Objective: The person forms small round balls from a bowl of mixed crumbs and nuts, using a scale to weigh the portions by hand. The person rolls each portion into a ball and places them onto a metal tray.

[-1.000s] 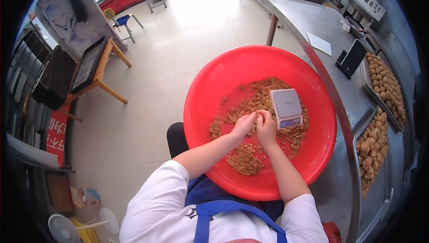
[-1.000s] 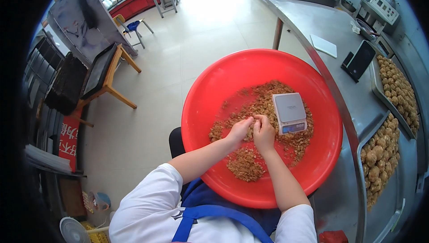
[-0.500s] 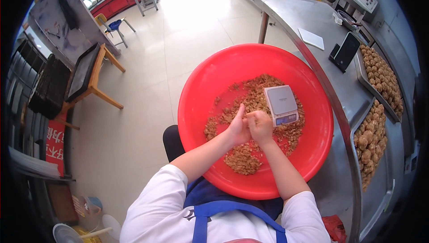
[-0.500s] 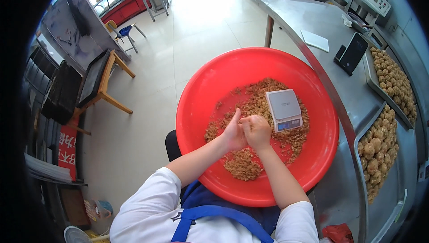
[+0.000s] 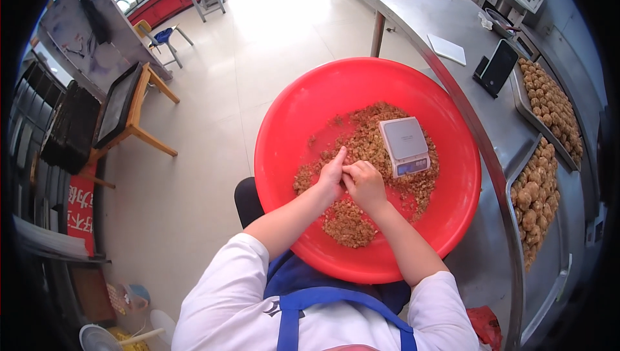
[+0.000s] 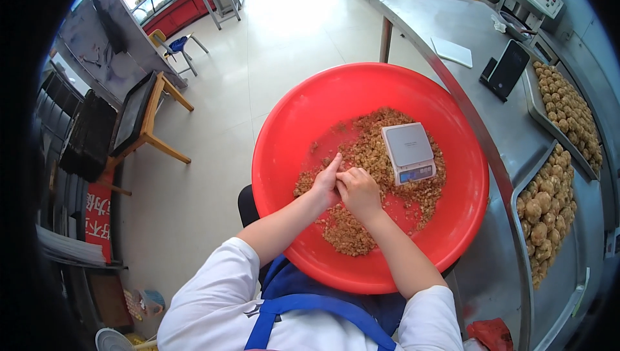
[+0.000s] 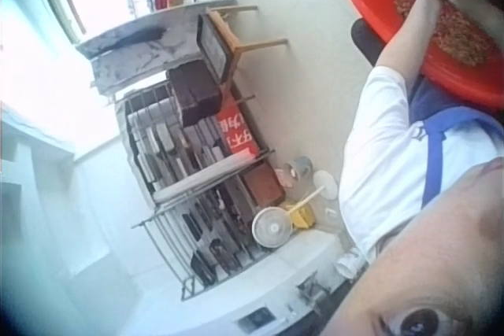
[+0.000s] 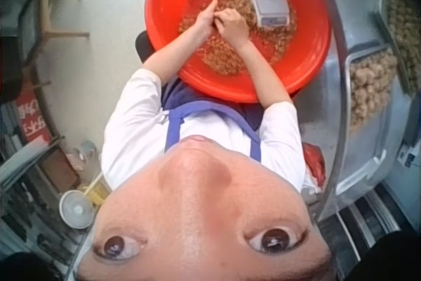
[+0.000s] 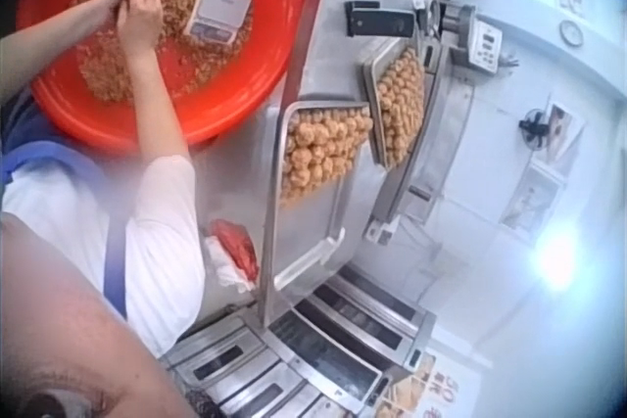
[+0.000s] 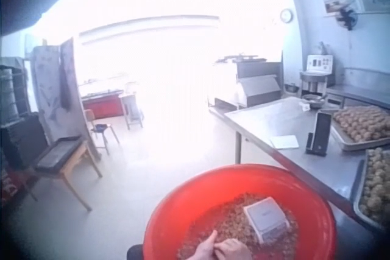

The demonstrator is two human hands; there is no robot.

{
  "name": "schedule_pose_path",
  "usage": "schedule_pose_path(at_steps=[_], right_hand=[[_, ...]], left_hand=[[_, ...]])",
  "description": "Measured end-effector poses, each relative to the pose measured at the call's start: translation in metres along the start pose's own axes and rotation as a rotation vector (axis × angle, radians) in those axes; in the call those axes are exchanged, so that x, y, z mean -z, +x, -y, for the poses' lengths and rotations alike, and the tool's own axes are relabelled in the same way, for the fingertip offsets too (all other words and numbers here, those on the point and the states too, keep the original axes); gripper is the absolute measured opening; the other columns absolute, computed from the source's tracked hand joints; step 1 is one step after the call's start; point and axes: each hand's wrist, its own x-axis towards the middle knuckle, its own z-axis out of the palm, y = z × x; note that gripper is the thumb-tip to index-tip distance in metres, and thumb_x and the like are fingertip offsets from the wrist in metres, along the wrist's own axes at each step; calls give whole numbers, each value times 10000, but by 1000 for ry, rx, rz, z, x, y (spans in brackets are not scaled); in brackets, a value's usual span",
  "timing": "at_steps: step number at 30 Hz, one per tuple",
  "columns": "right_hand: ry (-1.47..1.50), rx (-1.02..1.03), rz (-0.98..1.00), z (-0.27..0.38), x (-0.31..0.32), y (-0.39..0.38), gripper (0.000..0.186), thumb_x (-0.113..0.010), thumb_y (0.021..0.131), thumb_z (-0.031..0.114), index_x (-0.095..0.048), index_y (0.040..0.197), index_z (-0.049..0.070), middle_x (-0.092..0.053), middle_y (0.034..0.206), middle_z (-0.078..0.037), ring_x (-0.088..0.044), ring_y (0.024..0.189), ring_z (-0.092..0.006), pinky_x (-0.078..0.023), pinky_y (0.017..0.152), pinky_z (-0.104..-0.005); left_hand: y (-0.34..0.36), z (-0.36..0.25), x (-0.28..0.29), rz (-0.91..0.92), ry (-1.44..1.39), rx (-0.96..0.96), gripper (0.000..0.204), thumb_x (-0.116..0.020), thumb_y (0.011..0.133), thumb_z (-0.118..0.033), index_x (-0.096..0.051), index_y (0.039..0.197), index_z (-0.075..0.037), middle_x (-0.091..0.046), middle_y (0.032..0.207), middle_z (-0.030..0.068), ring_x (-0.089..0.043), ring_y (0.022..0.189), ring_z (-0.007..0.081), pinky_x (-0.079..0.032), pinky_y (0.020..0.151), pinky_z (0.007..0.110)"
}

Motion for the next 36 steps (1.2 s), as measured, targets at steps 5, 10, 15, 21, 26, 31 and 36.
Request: schedule_pose_path(at_steps=[5, 10, 15, 21, 26, 31, 36], right_hand=[[430, -355, -72, 4, 14, 14, 125, -614, 847, 120, -678, 911, 34, -651, 845, -115, -625, 836, -283, -495, 754, -365], [192, -285, -110, -40, -7, -4, 223, -559, 908, 188, -677, 973, 10, -645, 957, -139, -622, 937, -294, -485, 817, -362], [93, -196, -150, -31, 1, 0, 213, -609, 880, 207, -625, 763, 30, -610, 758, -110, -612, 685, -278, -467, 594, -379], [28, -112, -333, -10, 1, 15, 164, -629, 856, 205, -649, 768, 68, -607, 794, -75, -582, 765, -267, -459, 673, -397], [-33, 69, -214, -11, 1, 5, 126, -648, 780, 135, -688, 889, 85, -620, 885, -54, -561, 903, -270, -443, 808, -417], [63, 43, -117, 1, 3, 8, 123, -674, 765, 116, -697, 880, 79, -623, 795, -73, -589, 795, -244, -474, 746, -355], [273, -311, -144, -22, 15, -1, 179, -622, 866, 216, -697, 892, 55, -639, 927, -106, -585, 931, -279, -470, 809, -376]], left_hand=[[-3, -5, -6, -15, 68, -108, 390, -555, 892, -529, -533, 805, -149, -525, 692, -11, -513, 617, 143, -454, 572, 311], [-18, 0, -14, 52, 47, 74, 629, -379, 898, -654, -507, 1167, -100, -583, 1012, 48, -563, 901, 192, -467, 780, 372], [-53, -7, -29, 510, 25, 352, 890, -279, 838, -774, -444, 1322, -46, -476, 1329, 107, -443, 1228, 255, -342, 1043, 406], [-45, -4, -30, 564, -44, 205, 810, -365, 837, -751, -456, 1312, -102, -492, 1315, 102, -460, 1222, 258, -360, 1038, 436], [-8, -4, -4, 230, -137, 91, 464, -529, 863, -612, -577, 894, -152, -611, 878, 26, -591, 866, 174, -489, 815, 374], [-4, -3, -5, 89, -85, 17, 389, -586, 867, -543, -496, 773, -177, -542, 689, -24, -538, 661, 145, -483, 631, 322], [-17, -7, -14, 31, -57, 24, 414, -544, 886, -550, -486, 776, -156, -529, 694, -9, -519, 593, 135, -435, 502, 264]])
